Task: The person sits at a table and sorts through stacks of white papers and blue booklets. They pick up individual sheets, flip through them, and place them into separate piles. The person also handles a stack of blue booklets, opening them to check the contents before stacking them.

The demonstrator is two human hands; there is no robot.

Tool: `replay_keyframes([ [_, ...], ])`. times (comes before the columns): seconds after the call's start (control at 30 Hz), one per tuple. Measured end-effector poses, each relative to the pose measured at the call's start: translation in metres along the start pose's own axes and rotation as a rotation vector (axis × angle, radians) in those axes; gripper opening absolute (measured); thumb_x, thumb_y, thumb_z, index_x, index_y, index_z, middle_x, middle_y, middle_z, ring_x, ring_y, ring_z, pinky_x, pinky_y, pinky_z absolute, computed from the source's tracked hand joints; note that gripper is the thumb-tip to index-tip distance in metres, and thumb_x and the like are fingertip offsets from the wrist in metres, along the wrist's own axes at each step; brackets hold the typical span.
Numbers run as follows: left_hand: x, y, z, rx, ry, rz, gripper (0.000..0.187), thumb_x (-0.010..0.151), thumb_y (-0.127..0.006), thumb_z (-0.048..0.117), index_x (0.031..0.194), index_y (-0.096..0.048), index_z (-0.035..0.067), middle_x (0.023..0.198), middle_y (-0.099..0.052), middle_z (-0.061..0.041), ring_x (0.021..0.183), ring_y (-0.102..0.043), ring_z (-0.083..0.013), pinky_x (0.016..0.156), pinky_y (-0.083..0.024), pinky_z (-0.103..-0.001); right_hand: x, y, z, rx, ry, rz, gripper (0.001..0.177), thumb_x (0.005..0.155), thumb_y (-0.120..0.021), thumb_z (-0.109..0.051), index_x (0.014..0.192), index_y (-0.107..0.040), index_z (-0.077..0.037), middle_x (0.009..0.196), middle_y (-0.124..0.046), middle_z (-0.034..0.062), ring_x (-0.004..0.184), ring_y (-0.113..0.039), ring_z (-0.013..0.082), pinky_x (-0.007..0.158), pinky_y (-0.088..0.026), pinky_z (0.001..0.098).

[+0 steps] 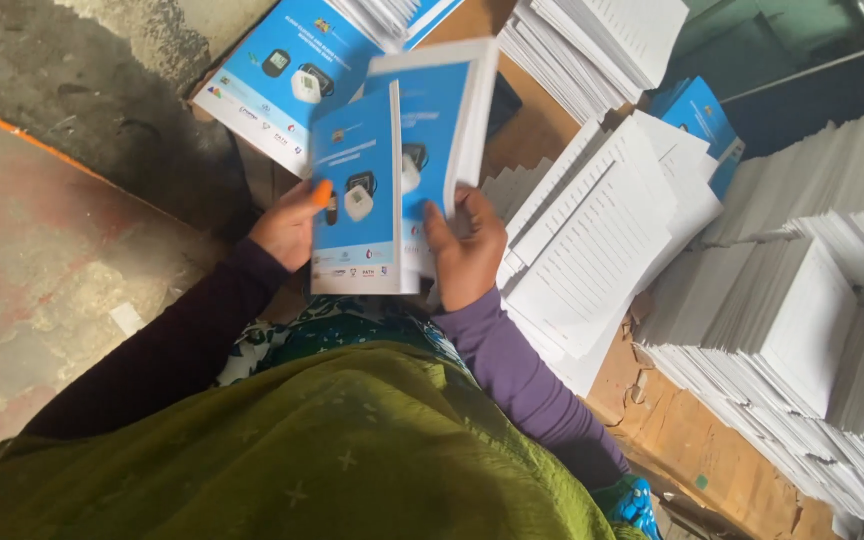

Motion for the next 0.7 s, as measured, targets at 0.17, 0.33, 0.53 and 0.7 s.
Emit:
replay_keyframes([
  [0.17, -0.014, 0.066, -0.006, 0.088, -0.065, 0.127, 0.02, 0.093, -0.066, 0.014, 0.111, -0.061, 0.008, 0.085, -0.063, -0.008, 0.074, -0.066, -0.022, 0.071, -0.058, -0.041, 0.023, -0.001, 0.054, 0.018, 0.007, 0.157, 0.026, 0.083, -0.072, 0.003, 0.106, -0.06, 0.0, 0.101, -0.065, 0.0199, 0.107, -0.06, 0.0327, 0.1, -0.04, 0.0455],
  [0.33, -0.053, 0.084, 0.036, 0.422, -0.01, 0.161, 0.015, 0.103, -0.055, 0.03, 0.103, -0.054, 0.015, 0.075, -0.059, -0.003, 0.066, -0.065, -0.0161, 0.065, -0.056, -0.032, 0.018, -0.024, 0.103, 0.019, -0.217, 0.195, 0.045, 0.082, -0.068, 0.007, 0.122, -0.049, -0.001, 0.121, -0.057, 0.0239, 0.128, -0.045, 0.0448, 0.111, -0.027, 0.0574],
  [0.53, -0.032, 0.235, 0.001, 0.111, -0.047, 0.098, 0.042, 0.103, -0.044, 0.057, 0.123, -0.059, 0.025, 0.114, -0.065, 0.002, 0.102, -0.063, -0.014, 0.094, -0.051, -0.035, 0.003, -0.057, 0.189, -1.324, -0.178, -0.169, 0.097, 0.069, -0.056, -0.011, 0.148, -0.005, 0.012, 0.158, -0.011, 0.0256, 0.137, -0.039, 0.0308, 0.116, -0.027, 0.0342],
  [0.7, -0.024, 0.212, 0.026, -1.613, 0.51, -0.384, 0.069, 0.098, -0.057, 0.04, 0.152, -0.028, 0.008, 0.155, -0.028, -0.013, 0.139, -0.022, -0.0321, 0.117, -0.006, -0.049, 0.005, 0.03, 0.007, -0.591, 0.184, 0.085, 0.066, 0.085, -0.055, 0.01, 0.145, -0.033, -0.007, 0.15, -0.028, 0.0354, 0.141, -0.032, 0.0533, 0.119, -0.03, 0.056],
])
Point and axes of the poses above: each hand's wrist, its own x-axis towards the middle knuckle, its own y-axis out of the back of the hand, z = x × y, the point moved 4 cm from there along x, towards the middle knuckle
